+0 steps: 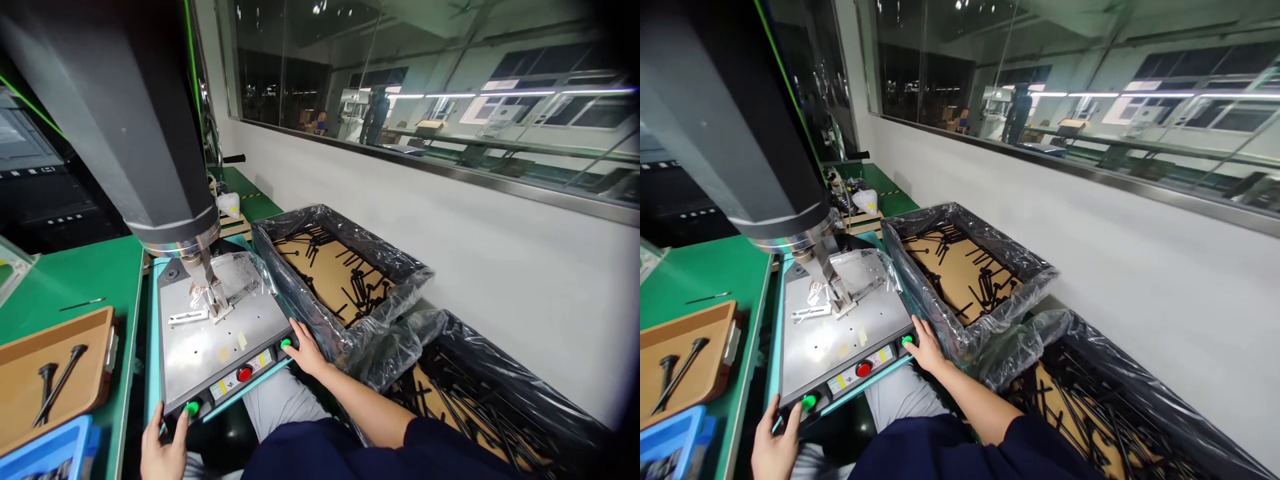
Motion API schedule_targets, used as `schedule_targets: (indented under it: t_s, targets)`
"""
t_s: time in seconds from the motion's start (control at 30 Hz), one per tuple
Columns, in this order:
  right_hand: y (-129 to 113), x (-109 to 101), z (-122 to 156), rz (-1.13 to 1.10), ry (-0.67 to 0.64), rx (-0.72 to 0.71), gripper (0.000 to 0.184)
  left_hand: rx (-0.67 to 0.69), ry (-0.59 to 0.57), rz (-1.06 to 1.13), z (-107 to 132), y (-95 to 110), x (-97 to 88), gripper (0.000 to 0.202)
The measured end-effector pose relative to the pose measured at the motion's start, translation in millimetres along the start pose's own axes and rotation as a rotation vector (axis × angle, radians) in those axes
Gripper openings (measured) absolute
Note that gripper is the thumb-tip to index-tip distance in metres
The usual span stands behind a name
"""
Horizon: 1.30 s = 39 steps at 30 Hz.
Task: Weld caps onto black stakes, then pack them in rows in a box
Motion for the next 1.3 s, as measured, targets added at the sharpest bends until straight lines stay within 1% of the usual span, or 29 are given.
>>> schedule_targets:
  t_s: [0.07,0.13,0.2,0.27,0.33,0.4,0.47,0.5,0.53,0.57,0.63,0.7,0.8,0.87,0.97,1.0,1.07,1.2,1.27,1.3]
  targets:
    - [1,1,1,-0.006,0.002,0.001,0.078,-0.035,0.055,0.051,3,3,-5.6,0.081]
    - [5,2,2,-0.017,0.009,0.019,0.074,-0.035,0.164,0.128,9,13,-16.3,0.075]
    - [9,1,1,-0.038,0.024,0.038,0.070,0.072,0.276,0.150,15,38,-27.8,0.071]
    - [11,-1,-1,-0.078,0.033,0.052,0.066,0.224,0.322,0.173,19,72,-32.5,0.067]
    - [10,-8,-6,-0.126,0.059,0.080,0.059,0.287,0.313,0.277,16,98,-31.2,0.063]
    - [0,-23,-12,-0.164,0.131,0.088,0.048,0.266,0.281,0.429,7,115,-25.2,0.061]
    - [-21,-35,-19,-0.215,0.201,0.044,0.035,0.234,0.220,0.565,-5,130,-13.5,0.062]
    - [-34,-36,-23,-0.259,0.202,0.012,0.031,0.226,0.175,0.616,-11,138,-5.8,0.065]
    - [-49,-32,-27,-0.313,0.169,-0.014,0.028,0.227,0.125,0.651,-16,147,2.7,0.069]
    - [-62,-24,-32,-0.367,0.113,-0.027,0.026,0.237,0.073,0.674,-22,156,11.2,0.071]
    - [-89,0,-41,-0.453,-0.024,-0.036,0.027,0.285,-0.009,0.681,-31,174,25.4,0.073]
    - [-114,26,-48,-0.496,-0.141,-0.059,0.031,0.344,-0.067,0.650,-39,189,36.0,0.066]
    - [-145,58,-61,-0.520,-0.253,-0.107,0.032,0.403,-0.147,0.604,-50,206,47.8,0.047]
    - [-160,73,-71,-0.530,-0.301,-0.116,0.030,0.384,-0.195,0.614,-58,212,52.8,0.041]
    - [-179,86,-88,-0.551,-0.332,-0.117,0.034,0.303,-0.237,0.646,-68,216,57.0,0.044]
    - [-186,85,-94,-0.553,-0.314,-0.129,0.035,0.285,-0.232,0.650,-70,218,56.7,0.045]
    - [-199,74,-106,-0.531,-0.209,-0.173,0.037,0.273,-0.189,0.668,-73,224,53.1,0.044]
    - [-218,33,-124,-0.385,0.145,-0.244,0.031,0.262,-0.083,0.764,-74,234,45.9,0.040]
    - [-227,17,-129,-0.307,0.278,-0.271,0.029,0.255,-0.072,0.807,-74,238,46.7,0.038]
    - [-231,11,-131,-0.275,0.323,-0.284,0.030,0.251,-0.076,0.824,-75,240,48.0,0.037]
Point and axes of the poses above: each hand's wrist, its own z-axis away from the middle knuckle, its own x-axis out of the palm, y = z × x, the point moved 10 cm from there along -z, towards the middle knuckle, and after that the axes turned 11 degrees about z, right-handed, at the moved point
